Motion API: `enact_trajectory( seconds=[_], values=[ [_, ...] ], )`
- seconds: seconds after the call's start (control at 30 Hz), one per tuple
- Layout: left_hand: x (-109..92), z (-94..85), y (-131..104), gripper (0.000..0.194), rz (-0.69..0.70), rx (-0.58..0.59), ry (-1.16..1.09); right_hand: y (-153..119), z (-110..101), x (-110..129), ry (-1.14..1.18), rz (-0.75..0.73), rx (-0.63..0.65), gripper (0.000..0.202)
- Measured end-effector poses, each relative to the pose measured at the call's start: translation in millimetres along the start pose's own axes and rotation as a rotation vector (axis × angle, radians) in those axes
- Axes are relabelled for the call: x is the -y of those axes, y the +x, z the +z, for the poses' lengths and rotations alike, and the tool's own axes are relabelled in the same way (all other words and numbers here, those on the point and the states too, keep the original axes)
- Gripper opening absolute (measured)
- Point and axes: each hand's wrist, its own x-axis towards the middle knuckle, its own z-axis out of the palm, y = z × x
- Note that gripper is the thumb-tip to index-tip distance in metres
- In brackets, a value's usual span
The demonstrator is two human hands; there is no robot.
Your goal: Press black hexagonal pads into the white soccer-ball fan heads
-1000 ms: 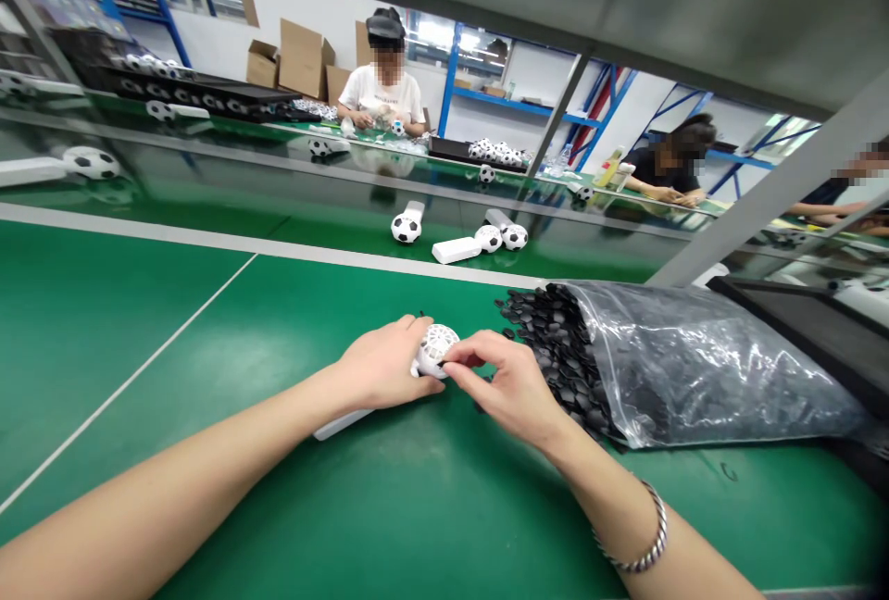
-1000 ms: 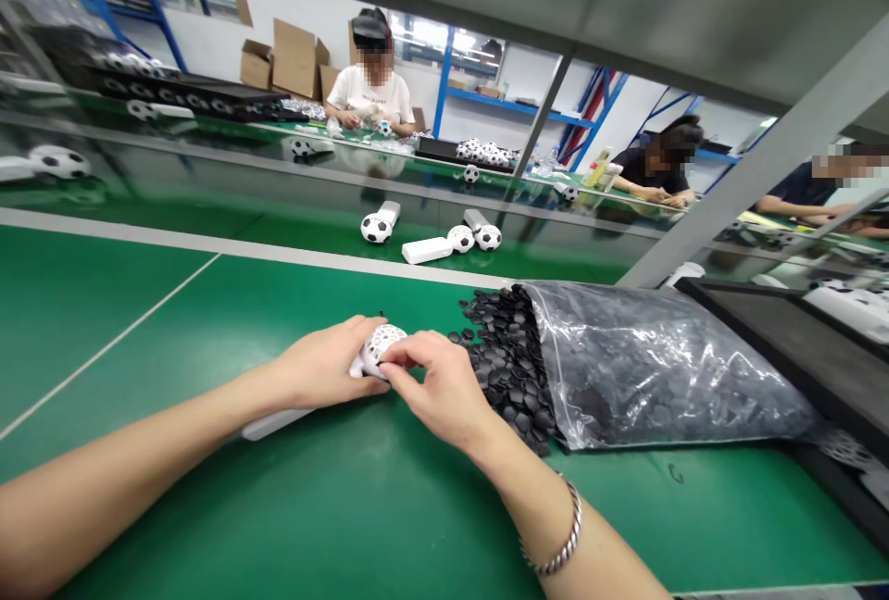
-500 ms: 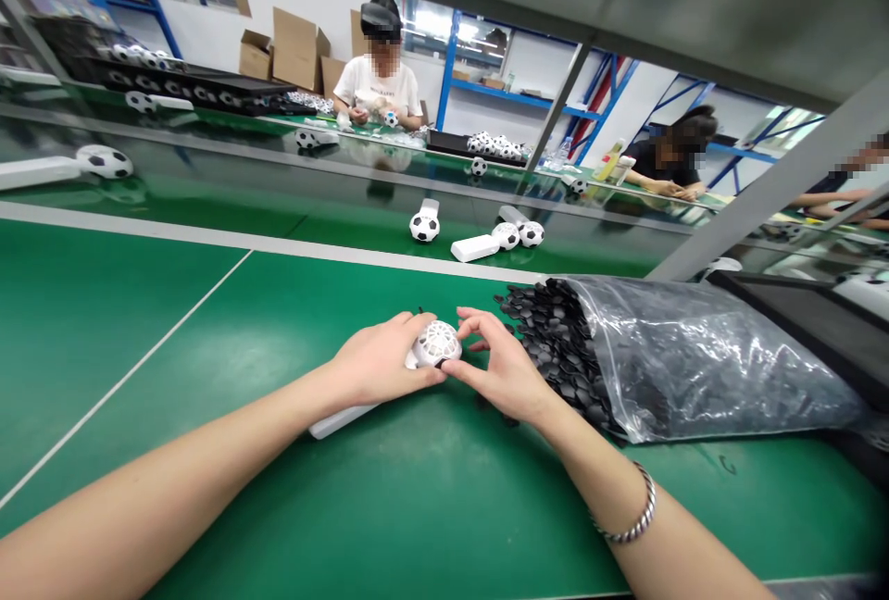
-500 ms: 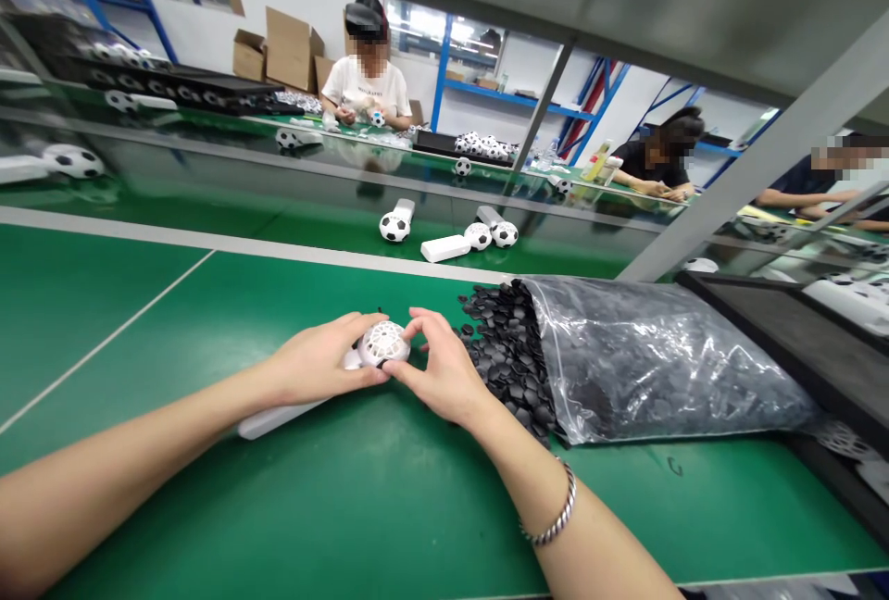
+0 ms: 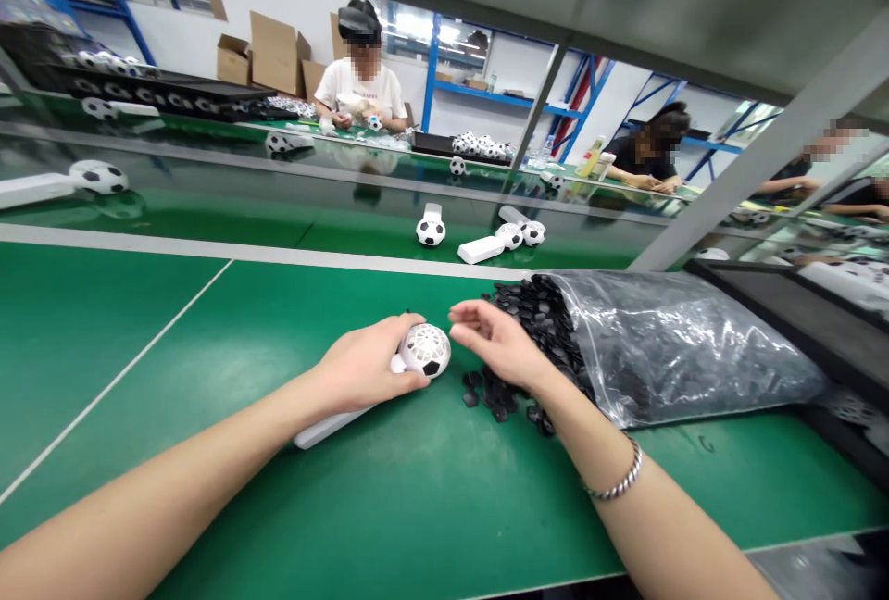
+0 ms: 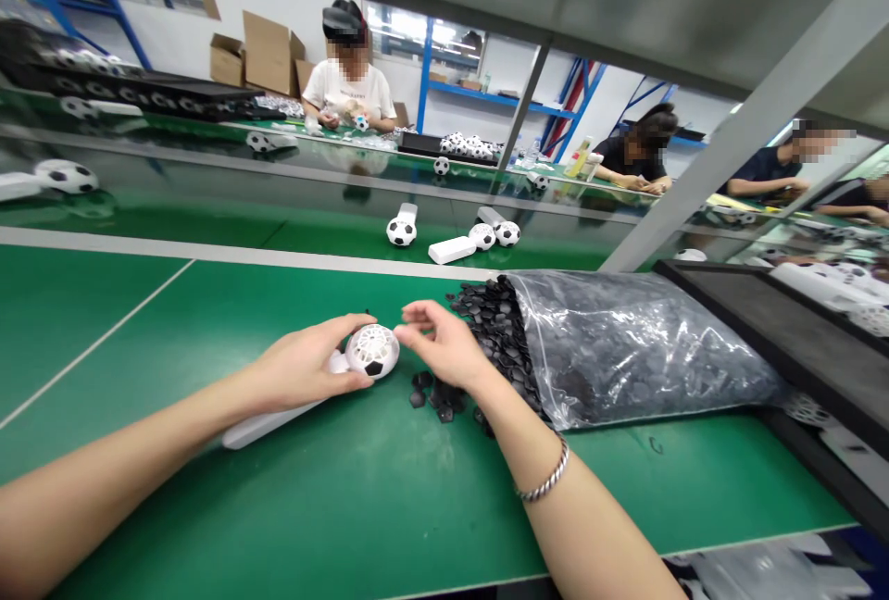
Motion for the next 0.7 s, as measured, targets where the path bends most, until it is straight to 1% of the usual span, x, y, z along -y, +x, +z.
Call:
enact_trajectory(
  seconds=[0.07,0.1,0.13,0.23,0.3,0.47,0.6,0.7],
  values=[
    [3,-2.5,1,0.051,0.010,0.005,0.048,5,-14,-8,-0.204,0.034,-0.173,0.016],
    [5,-3.6,1,0.049,0.038,0.002,0.076,6,-20,-11,-0.324,0.043,-0.221,0.012],
    [7,-4.5,2,0.049,0.078,-0.005,0.103,7,-25,-14,-0.434,0.050,-0.235,0.008],
    [11,-4.7,5,0.058,0.196,-0.037,0.152,5,-29,-17,-0.653,0.088,-0.155,0.007],
    [13,-2.9,7,0.062,0.225,-0.052,0.166,3,-27,-16,-0.728,0.114,-0.114,0.007],
    [16,1.8,9,0.063,0.239,-0.067,0.147,4,-24,-19,-0.774,0.175,-0.067,0.010],
    [15,2.2,8,0.063,0.242,-0.071,0.149,7,-26,-25,-0.672,0.159,-0.024,0.003],
    [12,1.4,6,0.062,0.230,-0.109,0.171,6,-26,-25,-0.573,0.130,0.001,0.005]
  ],
)
